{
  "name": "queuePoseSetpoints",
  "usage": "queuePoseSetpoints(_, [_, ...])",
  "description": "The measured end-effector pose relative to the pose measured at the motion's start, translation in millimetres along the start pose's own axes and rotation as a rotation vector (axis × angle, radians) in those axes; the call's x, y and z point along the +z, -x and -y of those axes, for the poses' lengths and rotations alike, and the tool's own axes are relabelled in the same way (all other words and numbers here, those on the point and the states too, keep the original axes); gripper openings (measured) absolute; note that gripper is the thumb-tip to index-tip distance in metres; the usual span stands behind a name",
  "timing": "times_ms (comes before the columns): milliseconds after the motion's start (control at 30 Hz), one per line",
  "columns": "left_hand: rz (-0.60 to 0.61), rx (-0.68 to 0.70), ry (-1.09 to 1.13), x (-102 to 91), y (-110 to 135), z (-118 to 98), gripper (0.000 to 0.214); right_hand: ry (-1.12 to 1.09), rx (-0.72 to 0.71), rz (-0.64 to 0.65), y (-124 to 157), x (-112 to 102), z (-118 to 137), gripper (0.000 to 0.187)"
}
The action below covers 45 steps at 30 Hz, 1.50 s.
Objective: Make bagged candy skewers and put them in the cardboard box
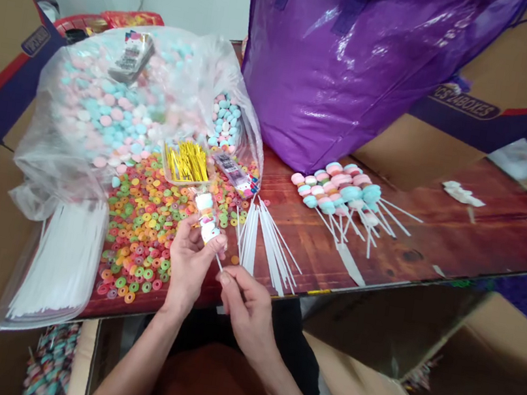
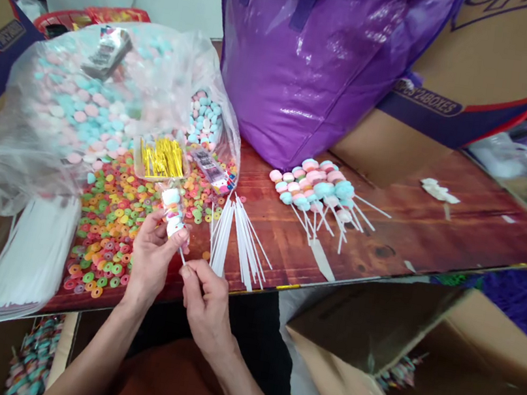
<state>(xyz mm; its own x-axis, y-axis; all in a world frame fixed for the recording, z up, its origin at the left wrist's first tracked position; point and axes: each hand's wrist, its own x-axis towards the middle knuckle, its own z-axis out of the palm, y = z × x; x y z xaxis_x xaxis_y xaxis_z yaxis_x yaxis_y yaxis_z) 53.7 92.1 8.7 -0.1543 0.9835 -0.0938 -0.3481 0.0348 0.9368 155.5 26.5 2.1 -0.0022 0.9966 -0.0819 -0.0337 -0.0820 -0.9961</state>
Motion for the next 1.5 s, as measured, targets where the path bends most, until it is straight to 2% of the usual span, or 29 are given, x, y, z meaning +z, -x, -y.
queuePoseSetpoints(167, [0.041, -0.045, 0.009, -2.5, -3.8, 0.0, 0.047, -0.098, 0.047, -0.046, -2.4, 7.9, 1.5, 0.027])
queuePoseSetpoints(267, [0.063, -0.137, -0.005, -2.6, 2.5, 0.2, 0.053, -0.109, 0.028, -0.098, -5.1, 11.9, 0.2, 0.031])
queuePoseSetpoints(367, [0.054, -0.141, -0.019, -3.3, 12.3, 0.7, 0.059, -0.102, 0.006, -0.146, -7.4, 12.5, -1.6, 0.036])
queuePoseSetpoints(533, [0.026, -0.059, -0.159, -5.8, 20.7, 3.1, 0.038, -0.055, -0.007, -0.158, -8.6, 10.5, -2.2, 0.036])
queuePoseSetpoints(700, [-0.012, 0.097, -0.446, -12.7, 20.9, 8.4, 0.022, 0.027, -0.021, -0.152, -8.9, 9.0, -2.4, 0.034])
queuePoseSetpoints(800, [0.017, 0.215, -0.636, -17.3, 21.4, 10.0, 0.020, 0.067, -0.010, -0.163, -8.6, 7.8, -4.1, 0.033])
queuePoseSetpoints(900, [0.067, 0.338, -0.731, -18.7, 20.2, 10.4, 0.024, 0.139, -0.031, -0.180, -7.7, 7.5, -6.1, 0.031])
queuePoseSetpoints(1033, [0.030, 0.428, -0.790, -17.1, 16.6, 11.1, 0.018, 0.316, -0.112, -0.187, -7.2, 8.5, -4.2, 0.028])
queuePoseSetpoints(1300, [-0.044, 0.422, -0.807, -12.1, 18.9, 6.8, 0.008, 0.558, -0.259, -0.236, -10.1, 9.9, 0.9, 0.026])
queuePoseSetpoints(1433, [-0.116, 0.468, -0.751, -9.7, 18.1, 5.9, 0.006, 0.562, -0.218, -0.219, -10.5, 10.8, 1.7, 0.026])
queuePoseSetpoints(1500, [-0.083, 0.477, -0.693, -9.6, 17.6, 7.1, 0.007, 0.505, -0.163, -0.195, -10.7, 10.0, 3.2, 0.027])
